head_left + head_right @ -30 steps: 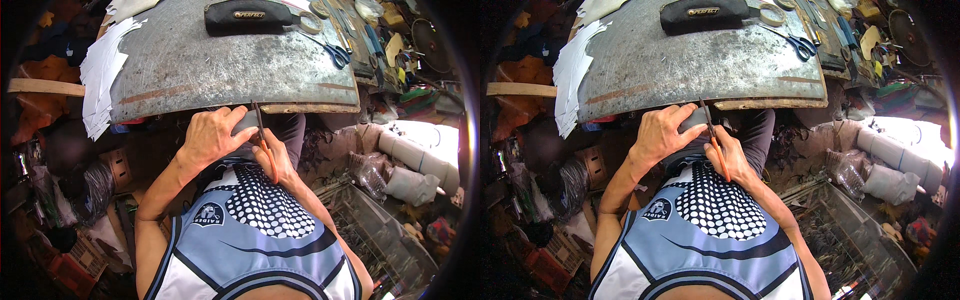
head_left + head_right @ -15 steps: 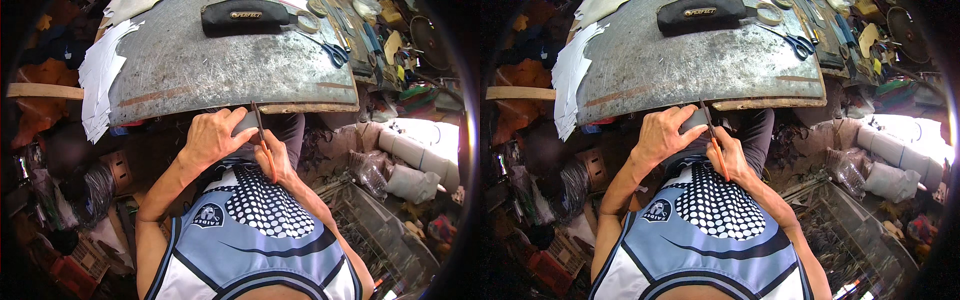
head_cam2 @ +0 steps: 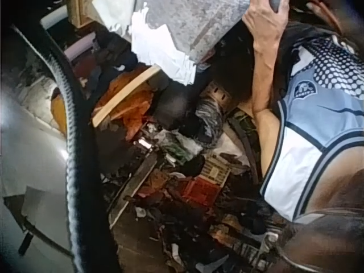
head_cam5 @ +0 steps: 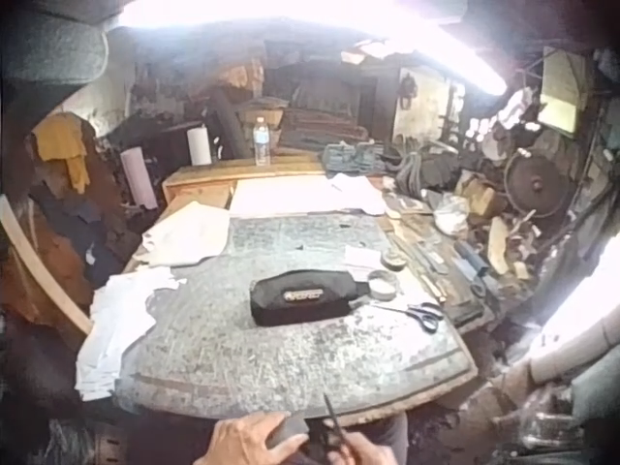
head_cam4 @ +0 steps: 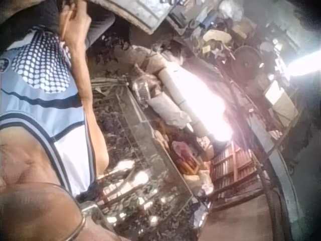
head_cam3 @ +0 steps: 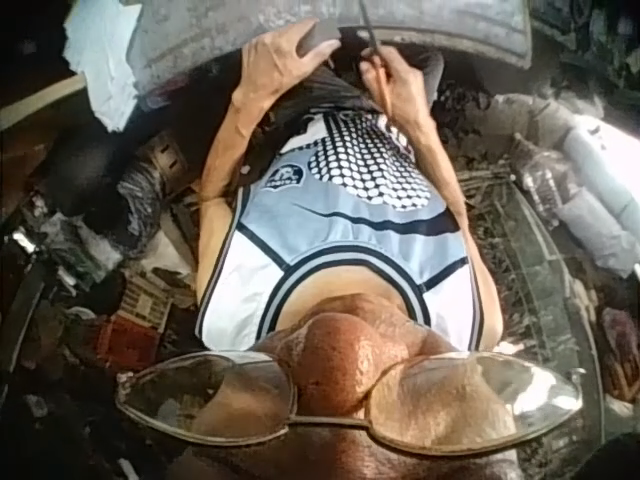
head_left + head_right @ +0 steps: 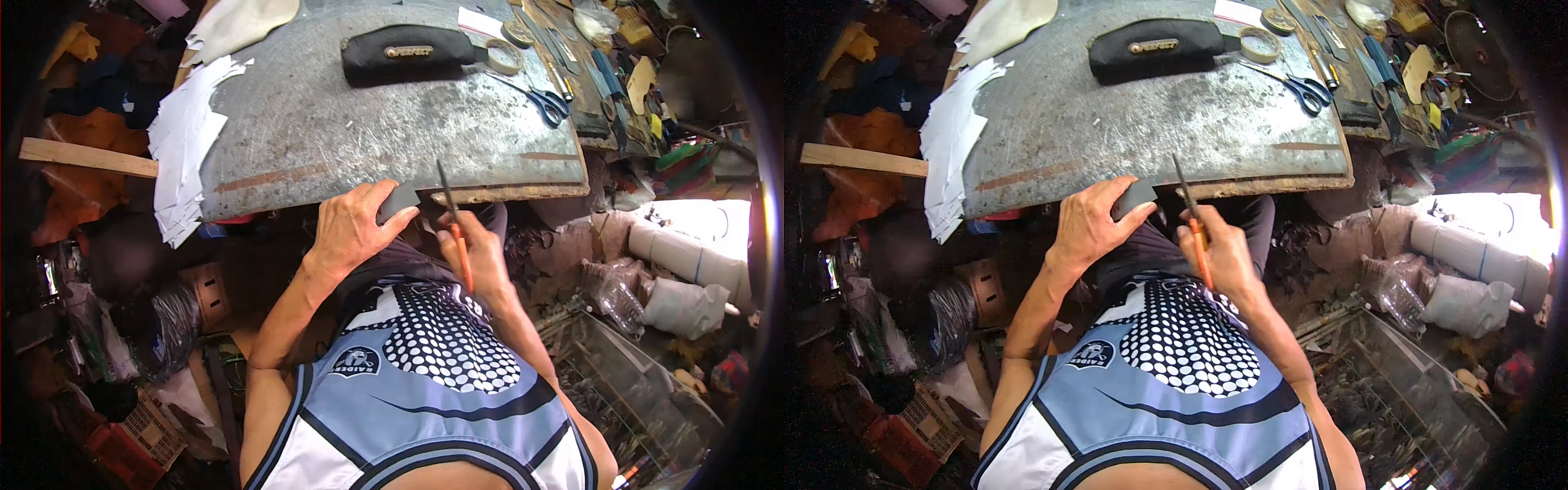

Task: Cutting and inspecting shoe components from leather or synthetic sheets.

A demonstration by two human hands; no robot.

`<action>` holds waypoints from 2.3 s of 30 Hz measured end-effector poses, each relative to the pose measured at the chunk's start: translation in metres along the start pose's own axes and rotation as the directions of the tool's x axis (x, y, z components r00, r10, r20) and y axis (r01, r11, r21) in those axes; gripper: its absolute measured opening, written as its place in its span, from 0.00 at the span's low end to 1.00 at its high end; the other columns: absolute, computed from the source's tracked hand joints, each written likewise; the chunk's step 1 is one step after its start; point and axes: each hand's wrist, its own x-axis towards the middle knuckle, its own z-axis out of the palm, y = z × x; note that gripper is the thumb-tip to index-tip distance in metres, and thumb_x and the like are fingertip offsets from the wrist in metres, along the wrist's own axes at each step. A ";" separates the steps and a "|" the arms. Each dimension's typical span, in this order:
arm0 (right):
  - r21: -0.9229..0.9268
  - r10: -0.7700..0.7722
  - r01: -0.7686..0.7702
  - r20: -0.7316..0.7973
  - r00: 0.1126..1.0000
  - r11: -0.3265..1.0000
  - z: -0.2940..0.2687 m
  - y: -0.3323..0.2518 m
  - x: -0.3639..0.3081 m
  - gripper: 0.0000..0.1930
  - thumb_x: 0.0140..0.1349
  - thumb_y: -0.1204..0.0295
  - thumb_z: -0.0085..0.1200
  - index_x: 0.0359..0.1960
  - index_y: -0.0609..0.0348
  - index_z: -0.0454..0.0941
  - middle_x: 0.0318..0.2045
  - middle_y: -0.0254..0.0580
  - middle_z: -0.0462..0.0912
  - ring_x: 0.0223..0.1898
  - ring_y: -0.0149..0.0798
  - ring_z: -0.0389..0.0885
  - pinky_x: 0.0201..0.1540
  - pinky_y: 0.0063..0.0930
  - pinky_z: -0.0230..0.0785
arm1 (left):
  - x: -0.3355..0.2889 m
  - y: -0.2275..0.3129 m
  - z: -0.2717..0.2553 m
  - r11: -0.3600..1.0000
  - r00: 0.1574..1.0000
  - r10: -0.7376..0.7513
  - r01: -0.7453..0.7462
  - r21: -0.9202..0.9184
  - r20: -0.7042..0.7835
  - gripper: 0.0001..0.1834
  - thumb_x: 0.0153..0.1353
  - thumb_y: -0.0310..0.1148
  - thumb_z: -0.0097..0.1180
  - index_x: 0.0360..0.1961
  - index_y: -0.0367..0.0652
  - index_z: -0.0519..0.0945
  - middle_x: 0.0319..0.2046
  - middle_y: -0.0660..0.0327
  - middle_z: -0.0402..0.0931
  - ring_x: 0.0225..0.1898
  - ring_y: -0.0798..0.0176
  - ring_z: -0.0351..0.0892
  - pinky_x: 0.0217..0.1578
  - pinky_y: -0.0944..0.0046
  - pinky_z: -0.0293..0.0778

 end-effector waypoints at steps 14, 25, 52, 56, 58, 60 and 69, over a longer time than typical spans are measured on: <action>-0.654 -0.431 0.460 0.219 0.875 0.600 -0.099 0.000 0.125 0.19 0.55 0.58 0.58 0.46 0.52 0.73 0.33 0.50 0.78 0.40 0.53 0.77 0.42 0.45 0.64 | 0.025 -0.036 -0.019 0.415 0.936 -0.351 0.193 -0.889 0.039 0.19 0.60 0.26 0.55 0.53 0.38 0.70 0.34 0.62 0.79 0.32 0.72 0.79 0.26 0.73 0.77; 0.494 -0.062 -0.017 0.143 0.988 0.869 -0.024 -0.042 0.068 0.20 0.63 0.63 0.55 0.51 0.64 0.73 0.33 0.36 0.79 0.28 0.24 0.77 0.31 0.16 0.70 | 0.031 -0.023 -0.016 0.254 0.922 -0.386 0.080 -0.964 -0.025 0.29 0.62 0.21 0.51 0.64 0.38 0.59 0.38 0.56 0.78 0.33 0.64 0.83 0.30 0.70 0.83; 0.686 -0.147 0.215 -0.157 0.977 0.695 -0.027 0.009 0.076 0.19 0.61 0.78 0.53 0.55 0.63 0.69 0.35 0.33 0.78 0.35 0.23 0.74 0.37 0.16 0.67 | 0.024 -0.011 0.024 0.352 0.924 -0.379 0.194 -0.916 0.050 0.20 0.64 0.29 0.52 0.56 0.40 0.67 0.36 0.58 0.80 0.34 0.64 0.83 0.31 0.71 0.77; 0.780 -0.044 0.052 -0.031 0.999 0.623 -0.039 -0.002 0.068 0.17 0.63 0.76 0.51 0.53 0.68 0.69 0.38 0.38 0.79 0.34 0.25 0.77 0.39 0.17 0.70 | 0.034 -0.002 0.028 0.220 0.915 -0.400 0.152 -0.964 0.053 0.16 0.64 0.26 0.52 0.52 0.39 0.67 0.37 0.53 0.81 0.35 0.63 0.83 0.30 0.72 0.78; 0.768 0.009 0.016 -0.029 1.000 0.640 -0.036 -0.001 0.069 0.16 0.64 0.75 0.51 0.52 0.70 0.70 0.39 0.40 0.80 0.33 0.26 0.78 0.39 0.19 0.72 | 0.033 -0.002 0.029 0.174 0.914 -0.400 0.151 -0.973 0.071 0.14 0.63 0.26 0.52 0.50 0.39 0.67 0.38 0.52 0.80 0.35 0.63 0.83 0.30 0.72 0.78; 0.797 0.018 0.034 -0.056 0.998 0.603 -0.030 0.003 0.071 0.15 0.64 0.75 0.51 0.50 0.70 0.71 0.39 0.40 0.80 0.33 0.26 0.78 0.40 0.19 0.73 | 0.030 -0.001 0.028 0.218 0.919 -0.388 0.173 -0.960 0.077 0.13 0.63 0.26 0.51 0.48 0.40 0.68 0.37 0.54 0.81 0.36 0.63 0.83 0.30 0.71 0.78; 0.935 -0.010 0.010 -0.007 1.000 0.356 -0.024 0.009 0.074 0.13 0.62 0.73 0.54 0.48 0.64 0.74 0.35 0.33 0.78 0.28 0.24 0.77 0.34 0.17 0.71 | 0.012 0.022 0.021 0.550 0.872 -0.155 0.466 -0.693 0.464 0.07 0.62 0.28 0.55 0.38 0.35 0.80 0.35 0.59 0.82 0.35 0.73 0.78 0.38 0.72 0.72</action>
